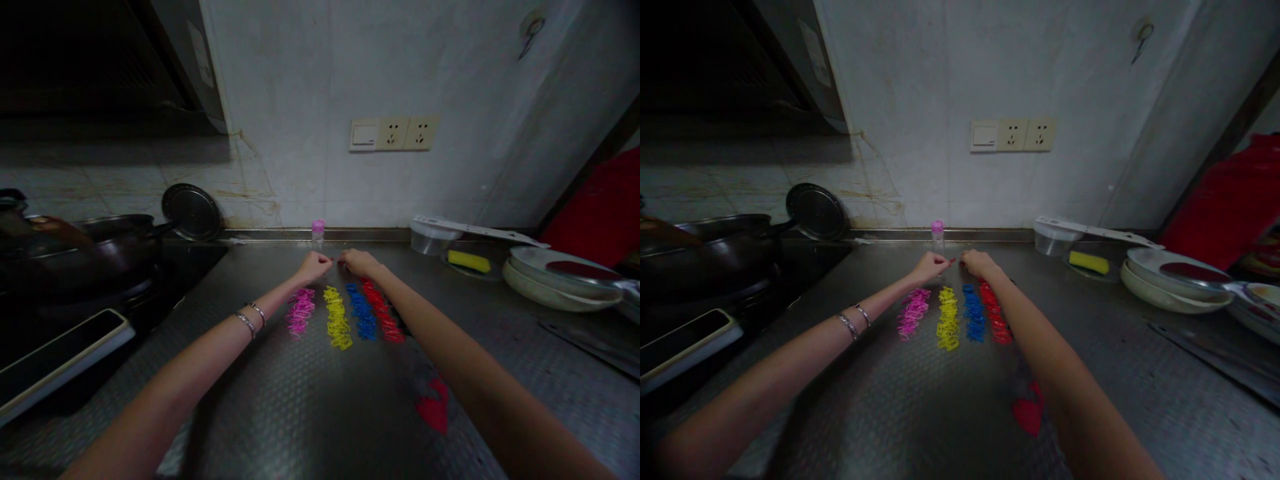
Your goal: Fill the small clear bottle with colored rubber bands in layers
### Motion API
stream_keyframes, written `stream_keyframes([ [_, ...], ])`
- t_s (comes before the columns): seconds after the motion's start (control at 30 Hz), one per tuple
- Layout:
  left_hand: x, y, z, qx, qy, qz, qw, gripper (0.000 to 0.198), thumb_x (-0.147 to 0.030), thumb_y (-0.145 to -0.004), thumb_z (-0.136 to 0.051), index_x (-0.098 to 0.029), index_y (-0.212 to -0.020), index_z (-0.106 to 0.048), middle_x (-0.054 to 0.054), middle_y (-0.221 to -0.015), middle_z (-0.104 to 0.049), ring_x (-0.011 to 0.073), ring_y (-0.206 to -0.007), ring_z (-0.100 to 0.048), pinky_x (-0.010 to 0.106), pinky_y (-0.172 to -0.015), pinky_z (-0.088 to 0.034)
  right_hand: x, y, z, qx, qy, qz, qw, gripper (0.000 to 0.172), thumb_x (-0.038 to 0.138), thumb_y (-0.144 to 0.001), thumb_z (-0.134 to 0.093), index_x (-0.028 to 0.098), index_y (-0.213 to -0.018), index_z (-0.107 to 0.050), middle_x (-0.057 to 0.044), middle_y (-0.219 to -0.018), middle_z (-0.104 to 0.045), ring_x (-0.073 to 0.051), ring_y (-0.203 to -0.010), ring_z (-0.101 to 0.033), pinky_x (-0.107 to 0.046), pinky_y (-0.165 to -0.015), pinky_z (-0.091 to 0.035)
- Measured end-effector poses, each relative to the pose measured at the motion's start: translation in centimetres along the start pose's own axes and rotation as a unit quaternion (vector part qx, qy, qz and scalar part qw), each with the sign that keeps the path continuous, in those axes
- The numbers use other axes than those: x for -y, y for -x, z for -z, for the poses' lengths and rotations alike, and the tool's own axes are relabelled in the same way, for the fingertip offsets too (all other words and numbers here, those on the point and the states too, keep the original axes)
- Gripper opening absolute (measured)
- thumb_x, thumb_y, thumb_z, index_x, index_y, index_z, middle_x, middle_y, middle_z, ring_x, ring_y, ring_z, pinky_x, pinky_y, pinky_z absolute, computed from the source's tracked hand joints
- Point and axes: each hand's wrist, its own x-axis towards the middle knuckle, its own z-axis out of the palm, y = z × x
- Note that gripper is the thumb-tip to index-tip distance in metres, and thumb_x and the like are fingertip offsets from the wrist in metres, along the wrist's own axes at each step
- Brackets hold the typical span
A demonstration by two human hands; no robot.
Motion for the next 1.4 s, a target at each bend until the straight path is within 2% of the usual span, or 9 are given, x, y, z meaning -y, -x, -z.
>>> stream_keyframes([
  [0.13, 0.4, 0.6, 0.8, 0.013, -0.024, -0.023, 0.999, 0.03, -0.026, -0.067, -0.044, -0.008, -0.064, -0.067, -0.001, -0.049, -0.05, 0.0093, -0.051, -0.044, 0.018, -0.048, -0.029, 0.7, -0.1, 0.4, -0.026, 0.091, 0.046, 0.994, 0.026, 0.012, -0.08, -0.042, 0.014, -0.094, -0.064, -0.015, -0.101, -0.063, -0.025, -0.1, -0.054, -0.03, -0.076, -0.046],
  [0.27, 0.4, 0.6, 1.1, 0.018, -0.053, -0.029, 0.998, 0.03, -0.024, -0.069, -0.044, -0.007, -0.068, -0.068, 0.0, -0.051, -0.054, 0.01, -0.053, -0.046, 0.019, -0.049, -0.031, 0.7, -0.1, 0.4, -0.051, 0.099, 0.049, 0.993, 0.023, 0.015, -0.081, -0.044, 0.014, -0.091, -0.065, -0.015, -0.098, -0.063, -0.023, -0.1, -0.054, -0.027, -0.075, -0.045],
  [0.47, 0.8, -0.9, 0.3, 0.043, -0.143, -0.047, 0.988, 0.029, -0.018, -0.07, -0.046, -0.008, -0.084, -0.069, 0.005, -0.066, -0.064, 0.013, -0.06, -0.054, 0.022, -0.059, -0.039, -1.8, 1.1, 0.5, -0.047, -0.051, -0.033, 0.997, 0.023, 0.021, -0.077, -0.051, 0.022, -0.094, -0.066, -0.005, -0.096, -0.066, -0.016, -0.087, -0.06, -0.02, -0.068, -0.044],
  [0.57, 1.0, -2.0, -0.5, 0.069, -0.205, -0.067, 0.974, 0.034, -0.016, -0.071, -0.048, -0.009, -0.1, -0.064, 0.008, -0.077, -0.066, 0.0151, -0.067, -0.057, 0.024, -0.066, -0.042, -3.4, 2.3, 0.7, -0.03, -0.117, -0.019, 0.993, 0.022, 0.019, -0.073, -0.054, 0.02, -0.09, -0.069, -0.002, -0.087, -0.069, -0.014, -0.078, -0.061, -0.018, -0.064, -0.043],
  [0.67, 1.1, -2.8, -1.4, 0.086, -0.244, -0.09, 0.962, 0.036, -0.016, -0.074, -0.047, -0.01, -0.107, -0.06, 0.01, -0.089, -0.066, 0.0174, -0.078, -0.059, 0.025, -0.072, -0.044, -4.4, 3.6, 0.8, -0.014, -0.133, -0.004, 0.991, 0.022, 0.017, -0.071, -0.056, 0.02, -0.088, -0.07, -0.002, -0.082, -0.07, -0.013, -0.075, -0.062, -0.017, -0.063, -0.043],
  [0.83, 0.9, -3.3, -2.2, 0.096, -0.282, -0.087, 0.951, 0.033, -0.014, -0.075, -0.044, -0.012, -0.104, -0.06, 0.01, -0.092, -0.066, 0.0176, -0.084, -0.06, 0.026, -0.076, -0.044, -4.9, 5.2, 1.0, 0.01, -0.138, 0.011, 0.99, 0.023, 0.018, -0.07, -0.057, 0.017, -0.089, -0.071, -0.003, -0.08, -0.07, -0.014, -0.071, -0.062, -0.018, -0.062, -0.043],
  [1.1, 0.5, -3.9, -2.6, 0.093, -0.335, -0.04, 0.937, 0.023, -0.014, -0.077, -0.043, -0.009, -0.085, -0.063, 0.015, -0.086, -0.065, 0.0193, -0.082, -0.061, 0.025, -0.072, -0.045, -6.2, 6.9, 0.8, -0.017, -0.165, -0.011, 0.986, 0.024, 0.021, -0.071, -0.056, 0.017, -0.091, -0.07, -0.003, -0.082, -0.07, -0.015, -0.074, -0.063, -0.019, -0.065, -0.044],
  [1.23, 0.4, -4.4, -3.2, 0.079, -0.342, -0.017, 0.936, 0.024, -0.011, -0.077, -0.041, -0.006, -0.085, -0.063, 0.02, -0.089, -0.064, 0.0225, -0.085, -0.061, 0.027, -0.072, -0.046, -6.3, 7.6, 0.6, -0.007, -0.164, -0.015, 0.986, 0.023, 0.021, -0.072, -0.055, 0.019, -0.09, -0.07, -0.002, -0.084, -0.07, -0.015, -0.078, -0.063, -0.019, -0.066, -0.044],
  [1.4, -0.1, -4.6, -3.6, 0.061, -0.341, 0.007, 0.938, 0.026, -0.006, -0.076, -0.04, -0.007, -0.088, -0.063, 0.02, -0.092, -0.063, 0.0221, -0.088, -0.061, 0.027, -0.075, -0.046, -6.0, 8.1, 0.6, 0.002, -0.156, -0.023, 0.987, 0.024, 0.02, -0.073, -0.053, 0.019, -0.091, -0.07, -0.002, -0.085, -0.07, -0.015, -0.079, -0.063, -0.018, -0.066, -0.044],
])
